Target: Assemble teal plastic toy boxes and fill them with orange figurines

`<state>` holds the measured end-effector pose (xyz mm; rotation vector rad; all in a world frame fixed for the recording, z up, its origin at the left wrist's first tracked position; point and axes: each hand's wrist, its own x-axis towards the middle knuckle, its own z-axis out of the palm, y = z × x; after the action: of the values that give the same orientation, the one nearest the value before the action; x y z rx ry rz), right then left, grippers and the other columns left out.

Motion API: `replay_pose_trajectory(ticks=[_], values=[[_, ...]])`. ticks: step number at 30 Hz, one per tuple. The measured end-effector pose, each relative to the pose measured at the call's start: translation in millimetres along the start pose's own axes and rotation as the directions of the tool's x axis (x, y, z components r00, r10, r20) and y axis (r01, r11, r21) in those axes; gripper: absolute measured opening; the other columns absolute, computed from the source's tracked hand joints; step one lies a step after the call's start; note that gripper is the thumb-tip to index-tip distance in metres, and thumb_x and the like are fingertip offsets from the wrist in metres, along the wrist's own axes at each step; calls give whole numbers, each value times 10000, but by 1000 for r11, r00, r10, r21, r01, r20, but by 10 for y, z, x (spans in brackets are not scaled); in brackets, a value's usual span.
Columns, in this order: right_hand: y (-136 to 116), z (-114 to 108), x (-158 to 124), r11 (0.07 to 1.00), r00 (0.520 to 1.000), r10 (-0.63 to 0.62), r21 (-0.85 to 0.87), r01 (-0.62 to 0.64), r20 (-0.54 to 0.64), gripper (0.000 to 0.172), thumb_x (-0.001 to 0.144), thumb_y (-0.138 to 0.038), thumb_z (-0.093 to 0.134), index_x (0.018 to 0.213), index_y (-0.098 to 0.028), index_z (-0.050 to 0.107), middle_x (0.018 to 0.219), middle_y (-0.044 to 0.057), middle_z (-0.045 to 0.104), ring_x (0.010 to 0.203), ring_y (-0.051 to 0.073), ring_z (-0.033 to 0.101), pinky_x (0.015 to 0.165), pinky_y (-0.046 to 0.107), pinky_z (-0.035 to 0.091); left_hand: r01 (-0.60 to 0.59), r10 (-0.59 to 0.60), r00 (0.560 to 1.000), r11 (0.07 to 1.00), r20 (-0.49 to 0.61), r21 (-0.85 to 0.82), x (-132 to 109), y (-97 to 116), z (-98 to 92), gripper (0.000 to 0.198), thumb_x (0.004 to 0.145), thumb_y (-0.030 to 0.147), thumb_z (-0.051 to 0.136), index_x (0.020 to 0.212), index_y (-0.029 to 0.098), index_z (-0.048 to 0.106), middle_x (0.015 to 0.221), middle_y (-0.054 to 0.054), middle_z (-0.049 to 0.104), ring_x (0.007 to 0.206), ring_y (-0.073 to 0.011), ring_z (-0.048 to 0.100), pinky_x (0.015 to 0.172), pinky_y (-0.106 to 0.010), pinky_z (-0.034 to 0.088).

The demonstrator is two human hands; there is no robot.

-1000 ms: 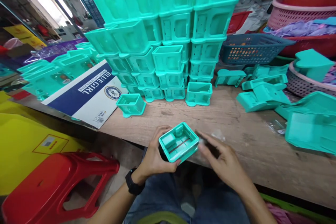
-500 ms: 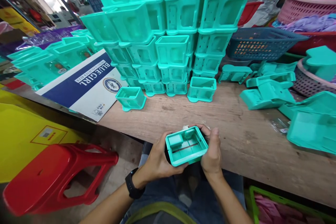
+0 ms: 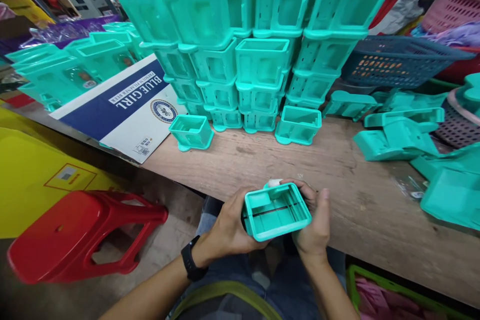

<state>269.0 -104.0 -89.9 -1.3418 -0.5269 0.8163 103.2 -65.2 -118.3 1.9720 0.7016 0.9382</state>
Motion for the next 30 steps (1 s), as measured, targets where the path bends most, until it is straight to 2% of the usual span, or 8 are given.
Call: replay_pose_trajectory(ticks=[4,7,11,17,21,23,27,30], values=[[9,17,36,995,996,-76,-54,79,46,654,897,-807,396,750,-236,679,741,69,772,881,326,759,839,446,584,34,-34,999,999,-34,0,8,32,29,773,634,271,902,1315,205,543,1235,-99,677,1129,-319,688,970,-442,590],[-4,33,32,999,996,-34,15,33,80,637,873,-822,450,817,-236,694,792,66,783,935,329,760,861,449,587,3,-2,999,1000,-43,17,15,28,42,800,649,316,900,1346,209,522,1257,-105,665,1152,-327,671,1006,-471,570],[-12,45,13,997,995,20,75,-28,102,725,795,-905,482,918,-231,718,867,66,798,944,326,761,837,443,596,-26,30,998,996,-55,81,11,-13,57,862,625,336,901,1374,213,492,1287,-116,654,1190,-345,651,1040,-495,546],[39,25,85,1000,997,-12,9,11,75,629,833,-824,490,776,-232,698,823,68,793,952,328,757,845,440,591,-3,13,996,993,-84,116,12,-24,81,731,615,351,894,1251,209,563,1162,-95,684,1085,-333,679,957,-473,575],[33,45,103,999,999,-39,17,39,15,615,805,-811,518,732,-228,698,766,73,783,950,341,758,860,455,591,-2,12,997,992,-73,128,20,11,77,719,626,351,898,1251,207,574,1160,-100,689,1086,-337,678,969,-488,577],[-13,37,73,999,998,-26,25,25,49,629,803,-822,523,747,-224,711,774,80,787,954,349,761,852,464,596,-18,28,996,994,-91,107,-2,45,77,724,651,376,896,1273,206,565,1146,-97,690,1066,-329,687,954,-483,585],[-154,-79,-35,998,985,-61,-5,63,159,788,787,-933,469,932,-226,787,1010,111,818,1027,360,757,844,466,604,-67,83,975,994,-205,82,-90,159,109,802,624,344,916,1312,224,521,1160,-96,691,1072,-339,696,940,-494,591],[-235,-181,-119,993,971,-113,-11,118,210,827,839,-919,405,1128,-243,785,1165,119,801,1060,368,756,899,501,595,-142,158,954,987,-253,79,-101,270,117,852,637,314,917,1361,238,473,1231,-115,683,1138,-354,685,987,-515,581]])
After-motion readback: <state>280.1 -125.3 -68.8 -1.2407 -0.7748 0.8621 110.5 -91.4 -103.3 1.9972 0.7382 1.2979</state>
